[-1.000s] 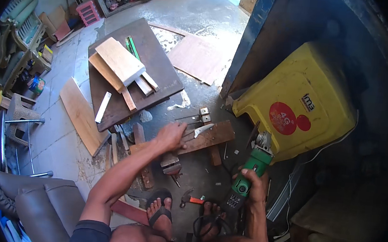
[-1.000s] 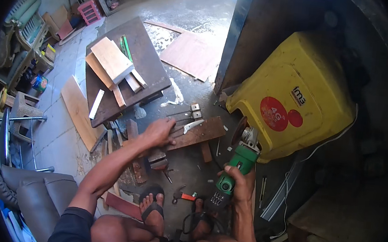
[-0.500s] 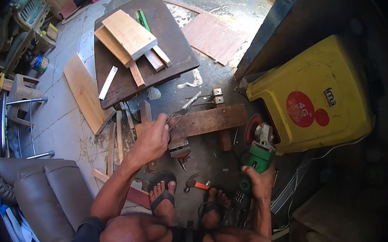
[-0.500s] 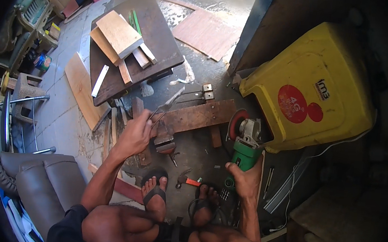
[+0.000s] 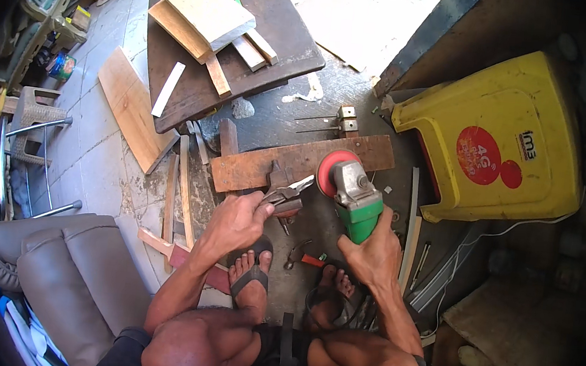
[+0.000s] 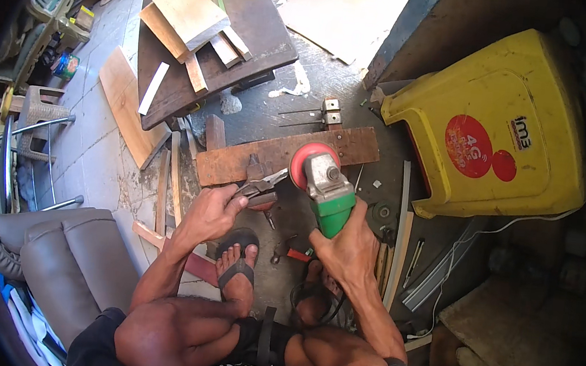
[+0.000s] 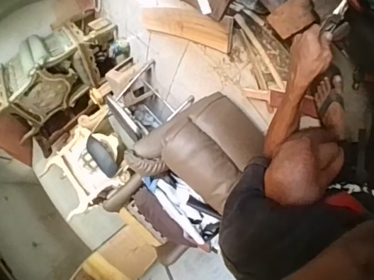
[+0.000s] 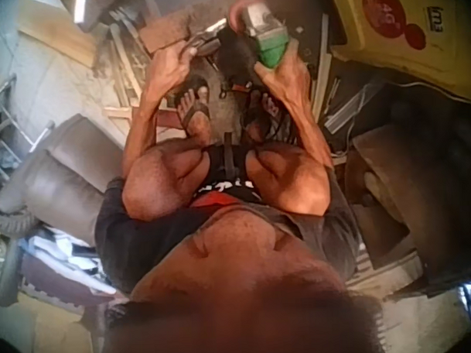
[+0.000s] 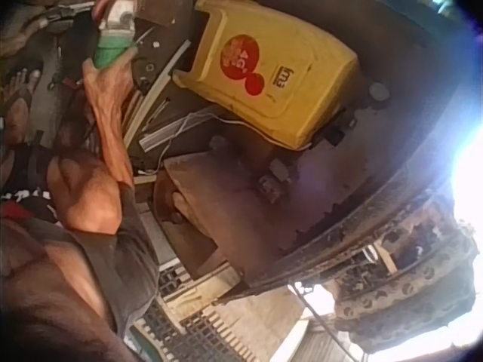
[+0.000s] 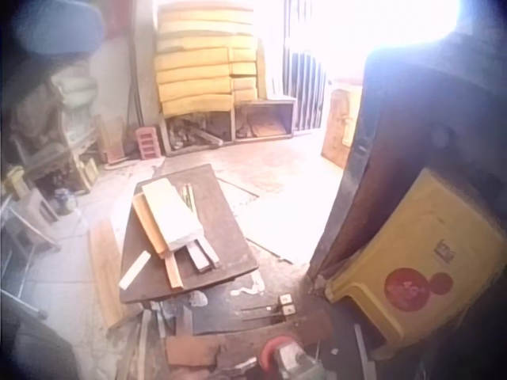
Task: The person uses an angle grinder to sharpen or smooth a metal piece held with pliers, then uses a hammer to shape it while secured in a vise.
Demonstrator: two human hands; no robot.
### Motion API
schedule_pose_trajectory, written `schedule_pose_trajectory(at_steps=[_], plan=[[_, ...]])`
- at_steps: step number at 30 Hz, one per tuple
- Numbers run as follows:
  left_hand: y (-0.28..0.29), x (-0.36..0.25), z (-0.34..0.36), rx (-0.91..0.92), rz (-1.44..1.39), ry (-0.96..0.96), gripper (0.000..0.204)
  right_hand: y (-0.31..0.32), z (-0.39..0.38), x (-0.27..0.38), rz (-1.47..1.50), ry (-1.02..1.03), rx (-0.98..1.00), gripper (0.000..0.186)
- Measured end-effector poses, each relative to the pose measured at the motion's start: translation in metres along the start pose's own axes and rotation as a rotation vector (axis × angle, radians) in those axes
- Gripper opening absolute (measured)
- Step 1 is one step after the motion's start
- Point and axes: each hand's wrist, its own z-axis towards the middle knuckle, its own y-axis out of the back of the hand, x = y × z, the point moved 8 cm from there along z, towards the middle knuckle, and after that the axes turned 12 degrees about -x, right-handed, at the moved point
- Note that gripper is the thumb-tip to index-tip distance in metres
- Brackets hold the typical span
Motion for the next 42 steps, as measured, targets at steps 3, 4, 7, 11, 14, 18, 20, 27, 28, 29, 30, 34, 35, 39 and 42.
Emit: schedule_pose_trajectory(at_steps=[3,4,7,11,14,18,20,27,28,29,30,34,35,39,42], plan=[[-0.002,0.006,0.003,0.014,-0.011,-0.009,0.031,-0.002,0.005,0.005,-0.036,0.059,-0.035,0.076],[-0.002,0.006,0.004,0.019,-0.006,-0.010,0.032,-0.002,0.005,0.006,-0.049,0.060,-0.035,0.077],[-0.003,0.006,0.005,0.029,0.008,-0.014,0.032,-0.002,0.004,0.011,-0.083,0.091,-0.023,0.078],[-0.002,0.003,0.004,0.034,0.006,-0.033,0.033,-0.003,-0.009,0.027,-0.149,0.099,0.077,0.081],[-0.002,0.006,0.004,0.033,0.002,-0.036,0.033,-0.008,-0.014,0.038,-0.120,0.183,0.088,0.083],[-0.002,0.003,0.004,0.032,0.021,-0.052,0.033,0.000,-0.006,0.025,-0.132,0.137,-0.016,0.082],[-0.002,0.002,0.005,0.037,0.031,-0.054,0.033,0.004,-0.005,0.024,-0.136,0.115,-0.041,0.079],[-0.002,0.007,0.004,0.022,0.008,-0.064,0.033,-0.007,-0.017,0.043,-0.144,0.165,0.063,0.081],[-0.001,0.007,0.004,0.030,0.020,-0.055,0.033,-0.006,-0.015,0.037,-0.137,0.147,0.044,0.081],[-0.002,0.005,0.004,0.038,0.029,-0.048,0.033,-0.004,-0.014,0.033,-0.133,0.128,0.024,0.082],[-0.002,0.003,0.004,0.045,0.038,-0.040,0.033,-0.003,-0.014,0.033,-0.141,0.134,0.023,0.082],[-0.002,0.002,0.004,0.041,0.025,-0.043,0.033,-0.006,-0.020,0.042,-0.159,0.176,0.055,0.080],[-0.003,0.005,0.004,0.038,0.023,-0.047,0.033,-0.008,-0.022,0.046,-0.155,0.194,0.077,0.080],[0.000,0.002,0.005,0.016,0.035,-0.066,0.032,-0.004,-0.014,0.038,-0.181,0.158,0.034,0.084],[-0.002,0.003,0.004,0.032,0.048,-0.055,0.032,-0.004,-0.016,0.037,-0.174,0.145,0.040,0.085]])
